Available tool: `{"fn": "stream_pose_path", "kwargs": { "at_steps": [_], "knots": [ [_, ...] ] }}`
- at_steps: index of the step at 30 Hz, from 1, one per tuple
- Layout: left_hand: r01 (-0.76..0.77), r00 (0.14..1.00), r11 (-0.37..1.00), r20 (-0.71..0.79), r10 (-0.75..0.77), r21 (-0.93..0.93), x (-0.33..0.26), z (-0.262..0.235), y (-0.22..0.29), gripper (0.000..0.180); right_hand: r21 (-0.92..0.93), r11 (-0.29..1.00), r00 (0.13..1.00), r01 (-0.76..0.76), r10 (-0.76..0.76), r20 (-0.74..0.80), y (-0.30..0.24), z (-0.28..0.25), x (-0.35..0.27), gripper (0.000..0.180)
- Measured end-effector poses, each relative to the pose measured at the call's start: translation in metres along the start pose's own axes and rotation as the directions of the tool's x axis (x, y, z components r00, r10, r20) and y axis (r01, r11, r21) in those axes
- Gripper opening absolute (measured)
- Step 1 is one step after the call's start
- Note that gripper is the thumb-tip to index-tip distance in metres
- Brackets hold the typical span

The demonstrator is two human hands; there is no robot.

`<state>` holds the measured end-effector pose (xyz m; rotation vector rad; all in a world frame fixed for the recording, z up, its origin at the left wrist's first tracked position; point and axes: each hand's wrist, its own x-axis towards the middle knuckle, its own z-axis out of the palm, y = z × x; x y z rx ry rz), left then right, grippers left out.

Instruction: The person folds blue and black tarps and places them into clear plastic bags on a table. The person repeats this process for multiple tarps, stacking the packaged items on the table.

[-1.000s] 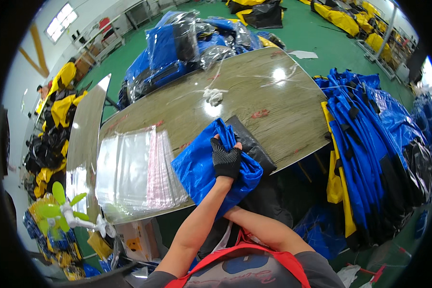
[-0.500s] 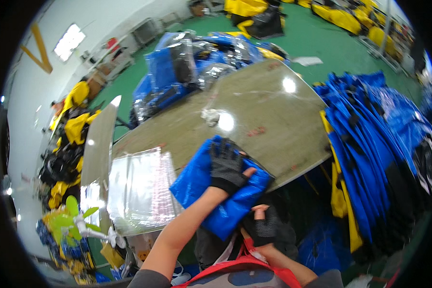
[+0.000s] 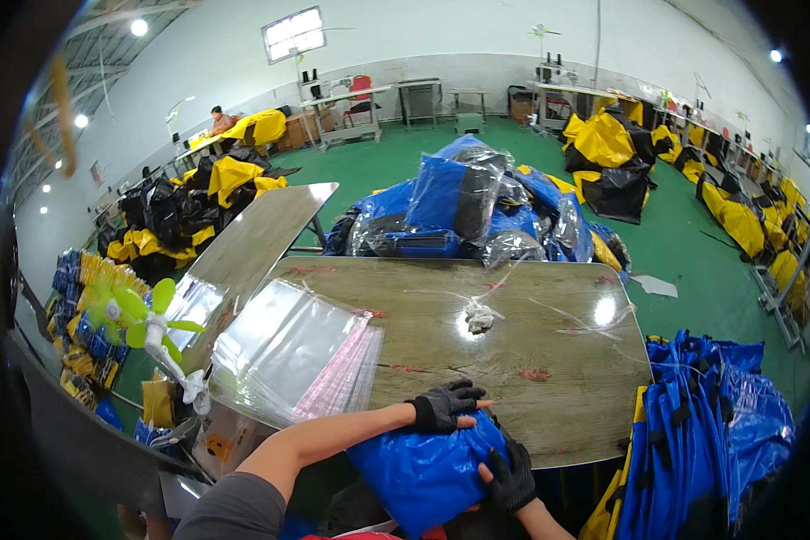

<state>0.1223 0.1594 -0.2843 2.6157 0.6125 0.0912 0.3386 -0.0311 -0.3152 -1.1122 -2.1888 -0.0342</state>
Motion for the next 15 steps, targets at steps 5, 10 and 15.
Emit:
{"fn": "stream_pose_path", "kwargs": {
  "at_steps": [5,10,15],
  "knots": [
    [0.026,1.000,0.839,0.013,-0.023,-0.544,-0.031,-0.007,-0.007,0.066,0.024,1.000,0.998,-0.015,0.016,-0.056,0.006,-0.029,0.032,0.033],
    [-0.196,0.856,0.215,-0.274,-0.439,-0.957,-0.070,0.018,0.006,0.066,0.276,0.812,0.831,-0.514,0.551,-0.072,0.006,-0.031,0.023,0.030],
    [0.535,0.666,0.541,-0.071,-0.743,-0.649,-0.033,0.018,0.033,0.061,0.819,-0.216,0.416,-0.532,0.776,0.475,0.008,-0.030,0.020,0.041]
  ]
}}
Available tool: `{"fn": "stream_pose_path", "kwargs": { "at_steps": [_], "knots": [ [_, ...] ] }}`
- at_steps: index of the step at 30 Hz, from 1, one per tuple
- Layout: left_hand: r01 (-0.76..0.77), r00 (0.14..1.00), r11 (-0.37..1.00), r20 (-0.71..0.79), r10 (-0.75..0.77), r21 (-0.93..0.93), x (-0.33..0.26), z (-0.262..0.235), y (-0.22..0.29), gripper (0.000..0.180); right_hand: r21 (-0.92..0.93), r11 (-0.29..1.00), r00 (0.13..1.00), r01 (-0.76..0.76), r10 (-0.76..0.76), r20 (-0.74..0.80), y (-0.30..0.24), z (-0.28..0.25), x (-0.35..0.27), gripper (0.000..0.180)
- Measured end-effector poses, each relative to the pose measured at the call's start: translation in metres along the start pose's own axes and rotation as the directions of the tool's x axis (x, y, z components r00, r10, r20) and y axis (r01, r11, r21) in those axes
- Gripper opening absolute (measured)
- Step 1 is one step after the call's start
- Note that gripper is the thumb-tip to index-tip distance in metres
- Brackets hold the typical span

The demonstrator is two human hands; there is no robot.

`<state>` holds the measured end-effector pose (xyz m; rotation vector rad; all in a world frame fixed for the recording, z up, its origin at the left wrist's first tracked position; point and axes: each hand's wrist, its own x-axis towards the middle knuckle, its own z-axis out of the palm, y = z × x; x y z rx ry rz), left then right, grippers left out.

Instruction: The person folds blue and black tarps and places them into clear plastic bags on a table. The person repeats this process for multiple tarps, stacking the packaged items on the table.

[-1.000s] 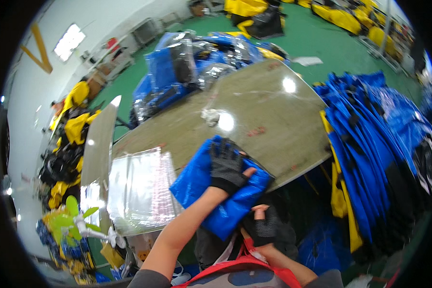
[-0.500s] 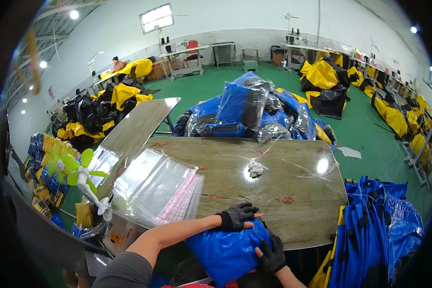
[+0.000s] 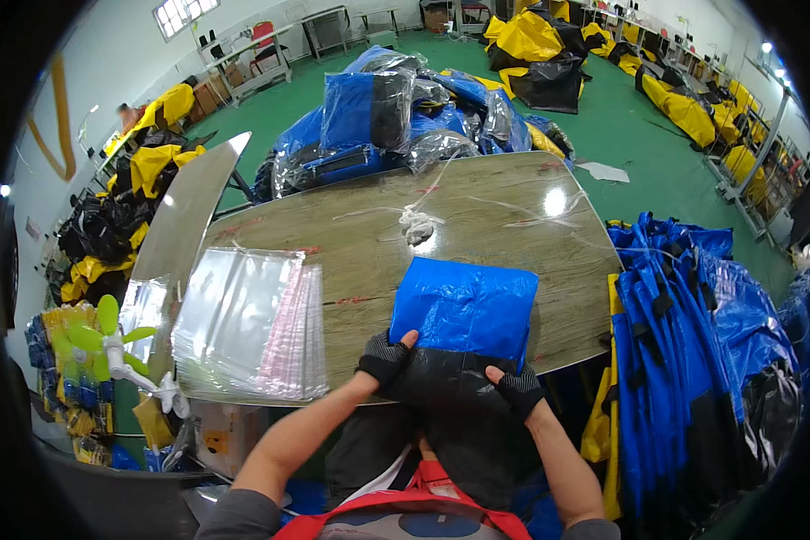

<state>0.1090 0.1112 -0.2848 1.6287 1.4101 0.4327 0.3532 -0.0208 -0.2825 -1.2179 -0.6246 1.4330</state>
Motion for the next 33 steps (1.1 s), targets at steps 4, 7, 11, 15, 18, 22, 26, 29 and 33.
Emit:
{"fn": "stream_pose_path", "kwargs": {
  "at_steps": [4,7,11,15,18,22,26,29,33],
  "knots": [
    [-0.082,0.990,0.923,-0.074,0.119,0.376,0.104,-0.022,0.041,0.062,0.175,0.982,0.997,-0.077,0.079,-0.006,-0.011,-0.016,-0.011,0.043],
    [-0.147,0.889,0.851,-0.310,0.337,0.504,0.204,-0.037,0.042,0.054,0.202,0.977,0.985,-0.068,0.034,0.169,-0.004,-0.017,-0.004,0.046],
    [-0.204,0.917,0.970,-0.320,0.238,0.135,0.244,-0.027,-0.001,0.042,0.202,0.978,0.997,-0.062,0.050,0.065,0.010,-0.015,-0.010,0.050],
    [-0.614,0.673,0.729,-0.284,0.684,0.303,0.173,-0.107,-0.088,0.025,0.123,0.991,0.998,-0.057,0.053,0.032,0.033,-0.056,-0.003,0.053],
    [-0.366,0.870,0.708,-0.048,0.491,0.605,0.080,-0.249,-0.157,0.037,0.202,0.977,0.996,-0.073,0.060,0.071,0.024,-0.050,-0.006,0.057],
    [0.062,0.962,0.584,-0.204,0.181,0.809,0.007,-0.266,-0.210,0.049,0.263,0.956,0.976,-0.128,0.075,0.203,0.018,-0.034,-0.003,0.059],
    [-0.100,0.946,0.778,-0.183,0.267,0.620,0.021,-0.223,-0.176,0.044,0.283,0.956,0.981,-0.083,0.028,0.193,0.007,-0.022,-0.017,0.059],
    [-0.392,0.917,0.645,0.220,0.333,0.656,0.004,-0.126,-0.109,0.051,0.226,0.971,0.987,-0.084,0.049,0.155,0.023,-0.045,-0.031,0.057],
    [-0.517,0.844,0.596,0.249,0.475,0.614,-0.031,-0.059,-0.075,0.057,0.221,0.974,0.992,-0.043,0.015,0.129,0.007,-0.038,-0.058,0.051]
  ]
}}
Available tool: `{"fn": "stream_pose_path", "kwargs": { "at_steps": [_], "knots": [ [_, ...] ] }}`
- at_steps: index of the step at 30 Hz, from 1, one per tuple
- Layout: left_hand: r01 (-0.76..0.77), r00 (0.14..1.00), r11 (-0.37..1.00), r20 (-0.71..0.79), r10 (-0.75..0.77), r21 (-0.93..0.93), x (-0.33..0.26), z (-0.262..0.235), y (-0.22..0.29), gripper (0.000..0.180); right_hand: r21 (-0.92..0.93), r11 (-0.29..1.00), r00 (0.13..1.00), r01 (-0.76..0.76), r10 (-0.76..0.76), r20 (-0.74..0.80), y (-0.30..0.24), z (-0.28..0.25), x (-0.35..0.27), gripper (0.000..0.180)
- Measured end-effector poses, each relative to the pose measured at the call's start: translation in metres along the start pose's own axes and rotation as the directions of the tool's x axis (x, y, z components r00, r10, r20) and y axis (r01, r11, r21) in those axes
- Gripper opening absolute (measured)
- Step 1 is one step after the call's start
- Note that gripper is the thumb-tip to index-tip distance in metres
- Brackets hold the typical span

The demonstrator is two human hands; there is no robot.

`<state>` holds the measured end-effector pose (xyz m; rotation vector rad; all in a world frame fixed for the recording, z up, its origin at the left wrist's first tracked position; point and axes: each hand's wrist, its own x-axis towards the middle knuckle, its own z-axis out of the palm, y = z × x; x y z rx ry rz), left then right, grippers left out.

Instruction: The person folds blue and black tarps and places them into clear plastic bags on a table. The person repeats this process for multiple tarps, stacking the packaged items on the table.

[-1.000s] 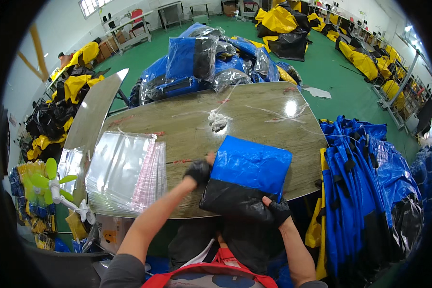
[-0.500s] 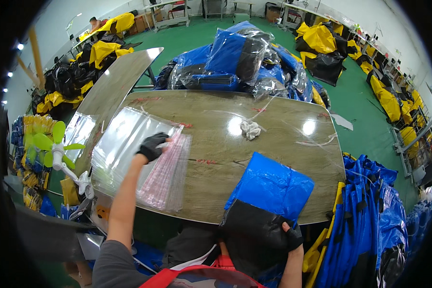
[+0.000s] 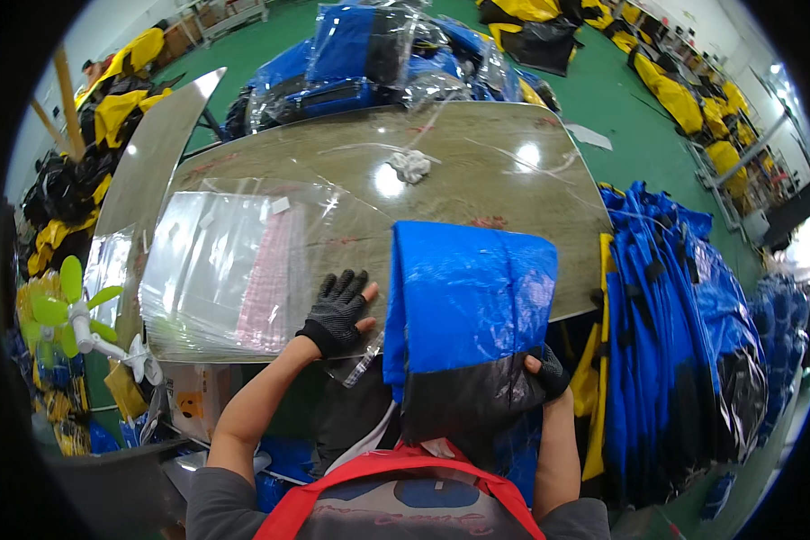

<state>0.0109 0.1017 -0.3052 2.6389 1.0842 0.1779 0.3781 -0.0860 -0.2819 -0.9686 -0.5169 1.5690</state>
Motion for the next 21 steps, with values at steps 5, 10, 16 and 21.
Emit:
{"fn": "stream_pose_path", "kwargs": {
  "at_steps": [5,10,16,21],
  "knots": [
    [-0.024,0.989,1.000,-0.149,0.021,-0.015,0.001,0.014,-0.015,0.048,-0.183,0.967,0.985,-0.175,0.168,-0.049,-0.011,-0.008,-0.025,0.055],
    [0.001,0.981,0.899,-0.173,-0.085,-0.438,0.000,0.005,-0.022,0.044,-0.235,0.943,0.972,-0.237,0.232,-0.048,-0.004,-0.001,-0.024,0.057],
    [-0.201,0.977,0.887,-0.017,0.213,-0.416,-0.019,-0.056,0.002,0.045,-0.611,0.758,0.922,-0.230,0.370,0.112,0.056,0.077,-0.012,0.074],
    [-0.246,0.967,0.953,0.024,0.254,-0.174,-0.048,-0.067,0.021,0.049,-0.744,0.631,0.959,0.222,-0.279,0.050,0.003,0.091,0.085,0.033]
  ]
}}
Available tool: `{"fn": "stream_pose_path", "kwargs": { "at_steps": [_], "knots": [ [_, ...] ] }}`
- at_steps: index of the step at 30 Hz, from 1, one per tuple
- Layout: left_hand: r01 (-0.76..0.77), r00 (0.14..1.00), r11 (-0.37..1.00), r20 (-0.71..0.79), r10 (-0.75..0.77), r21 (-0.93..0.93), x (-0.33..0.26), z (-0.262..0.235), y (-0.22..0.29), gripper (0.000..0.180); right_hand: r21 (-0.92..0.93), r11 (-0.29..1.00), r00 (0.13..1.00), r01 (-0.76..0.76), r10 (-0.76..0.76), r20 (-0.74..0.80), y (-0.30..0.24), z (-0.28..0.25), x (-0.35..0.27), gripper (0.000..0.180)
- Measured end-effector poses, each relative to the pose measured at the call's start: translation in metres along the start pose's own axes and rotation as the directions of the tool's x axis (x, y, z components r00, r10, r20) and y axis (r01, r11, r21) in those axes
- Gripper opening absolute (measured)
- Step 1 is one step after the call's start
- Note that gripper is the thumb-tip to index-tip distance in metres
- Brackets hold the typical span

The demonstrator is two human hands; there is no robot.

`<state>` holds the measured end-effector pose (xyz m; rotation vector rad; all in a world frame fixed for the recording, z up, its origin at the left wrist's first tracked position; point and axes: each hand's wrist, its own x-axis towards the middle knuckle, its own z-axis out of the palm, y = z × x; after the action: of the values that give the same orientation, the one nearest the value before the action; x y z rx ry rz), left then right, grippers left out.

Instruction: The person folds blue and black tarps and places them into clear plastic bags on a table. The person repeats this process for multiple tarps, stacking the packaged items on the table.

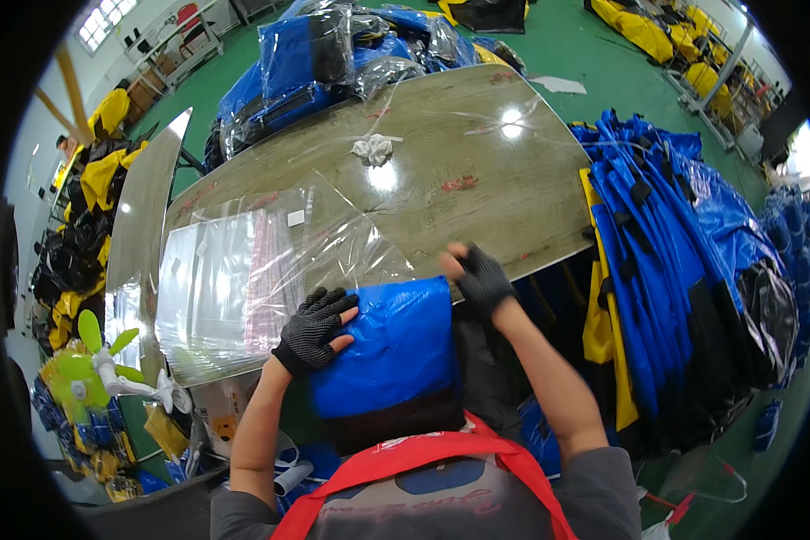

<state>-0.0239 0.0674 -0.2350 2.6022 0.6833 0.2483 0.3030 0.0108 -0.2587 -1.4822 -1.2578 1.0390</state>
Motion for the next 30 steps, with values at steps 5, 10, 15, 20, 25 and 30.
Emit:
{"fn": "stream_pose_path", "kwargs": {
  "at_steps": [5,10,15,20,25,30],
  "knots": [
    [0.039,0.994,0.990,-0.105,-0.025,0.134,0.006,0.008,0.013,0.048,-0.214,0.941,0.825,-0.263,0.334,0.455,0.012,0.015,0.066,0.036],
    [0.214,0.967,0.953,-0.187,-0.176,0.212,-0.020,0.017,0.020,0.048,0.130,0.904,0.869,-0.408,0.340,0.359,0.027,-0.023,0.022,0.033],
    [0.223,0.953,0.973,-0.223,-0.204,0.061,-0.020,0.027,0.021,0.046,0.334,0.859,0.921,-0.389,0.350,0.174,0.033,-0.006,-0.035,0.039],
    [0.239,0.939,0.971,-0.253,-0.235,-0.016,-0.022,0.028,0.030,0.045,0.041,0.992,0.918,-0.115,0.122,-0.378,0.044,0.033,-0.054,0.019],
    [0.242,0.894,0.959,-0.351,-0.279,-0.146,-0.042,0.036,0.027,0.045,-0.230,0.973,0.975,-0.023,-0.029,-0.221,0.068,0.043,-0.109,0.016],
    [0.168,0.585,0.160,-0.031,-0.810,-0.973,-0.061,0.063,-0.035,0.075,-0.167,0.986,0.911,0.028,-0.094,-0.402,0.024,0.013,-0.052,0.031]
  ]
}}
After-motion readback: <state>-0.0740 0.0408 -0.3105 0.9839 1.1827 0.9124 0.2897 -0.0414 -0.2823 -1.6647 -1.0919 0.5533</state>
